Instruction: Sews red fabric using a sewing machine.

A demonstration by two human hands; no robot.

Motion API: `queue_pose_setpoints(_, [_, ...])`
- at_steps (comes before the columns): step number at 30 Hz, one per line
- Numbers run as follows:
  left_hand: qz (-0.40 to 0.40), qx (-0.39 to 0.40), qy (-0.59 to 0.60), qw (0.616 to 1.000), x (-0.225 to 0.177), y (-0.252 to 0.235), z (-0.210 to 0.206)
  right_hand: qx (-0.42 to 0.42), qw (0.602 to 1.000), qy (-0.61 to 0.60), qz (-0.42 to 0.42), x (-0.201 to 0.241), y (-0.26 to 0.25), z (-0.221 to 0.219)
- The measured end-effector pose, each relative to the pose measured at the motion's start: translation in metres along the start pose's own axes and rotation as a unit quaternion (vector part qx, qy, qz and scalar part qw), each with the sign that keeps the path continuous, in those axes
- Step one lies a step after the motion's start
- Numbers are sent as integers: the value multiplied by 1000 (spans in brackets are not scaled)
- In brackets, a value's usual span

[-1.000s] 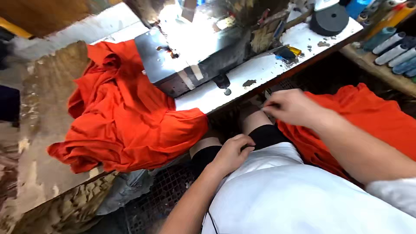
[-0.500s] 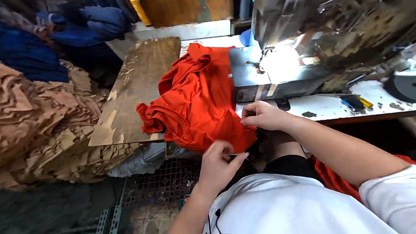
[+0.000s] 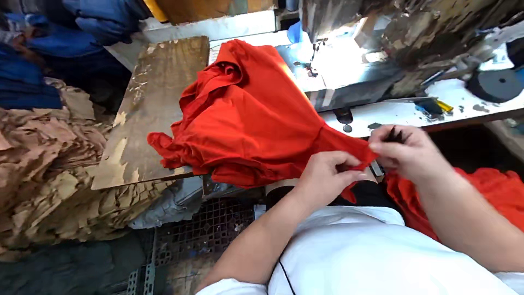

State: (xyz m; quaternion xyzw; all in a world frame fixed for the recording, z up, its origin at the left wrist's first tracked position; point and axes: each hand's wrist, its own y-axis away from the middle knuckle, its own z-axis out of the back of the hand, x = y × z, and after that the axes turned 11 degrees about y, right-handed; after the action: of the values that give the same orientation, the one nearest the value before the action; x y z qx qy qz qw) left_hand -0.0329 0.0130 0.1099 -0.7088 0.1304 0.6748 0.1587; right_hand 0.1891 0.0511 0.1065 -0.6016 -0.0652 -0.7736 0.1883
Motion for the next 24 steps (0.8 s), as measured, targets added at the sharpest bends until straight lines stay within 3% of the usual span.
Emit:
queue_pose_setpoints(3, [57, -83, 47, 994, 39, 9, -8, 15, 993, -20, -111, -35, 26, -17])
queue_pose_setpoints(5, [48, -111, 23, 992, 55, 10, -14, 58, 987, 13, -150, -40, 30, -29])
queue_pose_setpoints(7, [26, -95, -34, 995, 64, 12, -19, 64, 984, 79, -150, -34, 29, -39])
queue_pose_setpoints(9, [29, -91, -40, 995, 62, 14, -20, 19, 983, 156, -97, -34, 27, -44])
queue_pose_setpoints(12, [-15, -140, 121, 983, 54, 27, -14, -55, 960, 275, 16, -46, 27, -38])
queue_pose_setpoints(14, [-59, -143, 284, 946, 48, 34, -6, -73, 950, 304, 7, -54, 23, -31])
queue_pose_setpoints(16, [-100, -116, 325, 933, 49, 36, 1, -122, 969, 215, -14, -57, 17, -35])
queue_pose_setpoints(19, [-194, -96, 110, 970, 56, 35, 24, -147, 982, -107, -53, -43, 3, -45])
queue_pose_setpoints(21, [-192, -153, 76, 966, 48, 32, 34, -70, 953, -273, -110, -30, -4, -45])
queue_pose_setpoints(24, [-123, -250, 230, 933, 31, 31, 41, 84, 924, -351, -126, -25, -12, -41])
